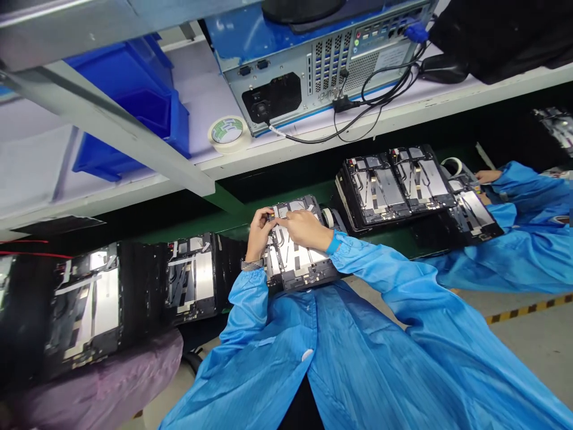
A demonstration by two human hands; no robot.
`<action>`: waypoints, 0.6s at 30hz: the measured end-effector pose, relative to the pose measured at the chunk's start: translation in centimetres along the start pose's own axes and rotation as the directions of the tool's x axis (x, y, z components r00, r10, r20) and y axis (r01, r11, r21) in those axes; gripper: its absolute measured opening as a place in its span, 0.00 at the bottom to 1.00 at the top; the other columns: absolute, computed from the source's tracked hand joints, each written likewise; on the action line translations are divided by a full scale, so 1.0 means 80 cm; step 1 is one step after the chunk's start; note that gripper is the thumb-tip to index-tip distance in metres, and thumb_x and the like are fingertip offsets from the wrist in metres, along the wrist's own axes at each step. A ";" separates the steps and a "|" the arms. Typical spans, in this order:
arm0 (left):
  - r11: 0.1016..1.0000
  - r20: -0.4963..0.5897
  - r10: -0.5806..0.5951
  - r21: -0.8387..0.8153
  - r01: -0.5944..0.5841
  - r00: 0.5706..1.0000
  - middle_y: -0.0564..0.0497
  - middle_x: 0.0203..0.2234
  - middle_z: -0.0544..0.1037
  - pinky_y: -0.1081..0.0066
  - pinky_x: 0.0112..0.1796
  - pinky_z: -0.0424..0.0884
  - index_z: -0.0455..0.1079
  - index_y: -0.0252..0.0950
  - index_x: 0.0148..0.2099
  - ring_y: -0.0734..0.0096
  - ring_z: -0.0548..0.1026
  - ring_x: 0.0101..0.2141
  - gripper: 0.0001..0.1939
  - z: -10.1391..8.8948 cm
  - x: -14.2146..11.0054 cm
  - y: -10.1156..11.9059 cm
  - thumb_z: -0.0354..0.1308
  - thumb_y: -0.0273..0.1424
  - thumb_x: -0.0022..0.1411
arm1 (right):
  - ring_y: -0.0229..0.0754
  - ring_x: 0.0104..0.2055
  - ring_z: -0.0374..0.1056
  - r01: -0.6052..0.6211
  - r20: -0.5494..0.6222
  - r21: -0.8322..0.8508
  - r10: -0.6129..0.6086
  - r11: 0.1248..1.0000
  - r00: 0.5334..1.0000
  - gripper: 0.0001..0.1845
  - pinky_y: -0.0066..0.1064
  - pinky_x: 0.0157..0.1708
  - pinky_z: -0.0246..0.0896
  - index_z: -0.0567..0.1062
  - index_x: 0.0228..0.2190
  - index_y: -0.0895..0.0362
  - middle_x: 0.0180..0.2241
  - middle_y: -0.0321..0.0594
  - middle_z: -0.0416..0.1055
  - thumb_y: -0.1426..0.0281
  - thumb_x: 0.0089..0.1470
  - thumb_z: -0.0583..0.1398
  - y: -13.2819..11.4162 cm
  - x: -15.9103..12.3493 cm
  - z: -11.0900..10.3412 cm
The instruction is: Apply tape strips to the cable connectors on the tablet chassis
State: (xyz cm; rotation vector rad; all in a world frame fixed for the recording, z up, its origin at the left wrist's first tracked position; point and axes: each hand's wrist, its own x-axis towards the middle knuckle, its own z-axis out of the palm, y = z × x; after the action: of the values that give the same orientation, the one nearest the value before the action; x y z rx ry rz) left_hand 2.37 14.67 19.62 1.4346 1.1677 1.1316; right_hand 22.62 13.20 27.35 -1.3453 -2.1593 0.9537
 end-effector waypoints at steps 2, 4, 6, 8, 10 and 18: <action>0.998 0.015 -0.018 -0.052 0.018 1.000 0.48 0.52 0.74 0.61 0.58 0.69 0.70 0.43 0.54 0.60 0.74 0.54 0.15 -0.001 0.001 -0.001 0.61 0.33 0.65 | 0.51 0.39 0.66 0.004 0.032 -0.014 -0.004 1.000 0.999 0.20 0.37 0.42 0.55 0.84 0.48 0.52 0.32 0.45 0.72 0.78 0.56 0.62 0.004 0.002 0.001; 0.998 0.019 -0.022 -0.066 0.023 1.000 0.48 0.52 0.74 0.62 0.58 0.69 0.69 0.43 0.55 0.61 0.74 0.54 0.16 -0.001 0.003 -0.001 0.61 0.34 0.66 | 0.51 0.39 0.66 0.014 0.049 0.000 -0.014 1.000 0.999 0.20 0.38 0.43 0.57 0.84 0.49 0.51 0.32 0.44 0.72 0.76 0.58 0.61 0.004 0.002 -0.002; 0.999 0.017 -0.013 -0.036 0.014 1.000 0.48 0.52 0.73 0.62 0.59 0.69 0.68 0.43 0.55 0.61 0.74 0.54 0.16 -0.001 0.004 0.000 0.62 0.35 0.66 | 0.52 0.40 0.67 0.031 0.006 0.023 -0.032 0.999 0.999 0.20 0.40 0.46 0.60 0.83 0.51 0.51 0.34 0.45 0.74 0.73 0.62 0.59 0.002 -0.001 -0.011; 1.000 0.020 -0.005 0.018 0.005 1.000 0.48 0.52 0.73 0.61 0.59 0.69 0.68 0.43 0.55 0.61 0.74 0.53 0.17 0.000 0.007 0.004 0.63 0.35 0.66 | 0.53 0.44 0.69 0.032 -0.137 0.064 -0.023 0.997 0.990 0.20 0.43 0.49 0.62 0.82 0.54 0.52 0.40 0.46 0.76 0.69 0.67 0.55 -0.001 -0.014 -0.024; 0.998 0.033 -0.002 0.066 0.000 0.999 0.47 0.53 0.74 0.61 0.59 0.69 0.69 0.43 0.56 0.61 0.74 0.53 0.17 0.001 0.010 0.009 0.63 0.34 0.66 | 0.52 0.46 0.70 -0.017 -0.314 0.120 0.054 0.993 0.948 0.22 0.44 0.52 0.63 0.80 0.57 0.53 0.44 0.47 0.76 0.65 0.71 0.52 -0.002 -0.038 -0.038; 0.983 -0.187 -0.181 -0.011 0.182 0.965 0.43 0.72 0.62 0.49 0.72 0.55 0.58 0.48 0.72 0.53 0.60 0.72 0.30 0.007 -0.064 0.022 0.61 0.40 0.72 | 0.56 0.60 0.68 -0.304 -0.410 0.218 0.369 0.927 0.834 0.28 0.54 0.64 0.61 0.76 0.62 0.54 0.58 0.51 0.72 0.54 0.68 0.60 0.038 -0.184 0.000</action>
State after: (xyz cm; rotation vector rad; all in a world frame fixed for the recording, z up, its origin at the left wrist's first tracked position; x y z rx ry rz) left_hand 2.49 9.40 20.77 1.2164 1.4057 1.1528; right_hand 30.96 0.93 25.13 -1.7127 -1.5100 0.8034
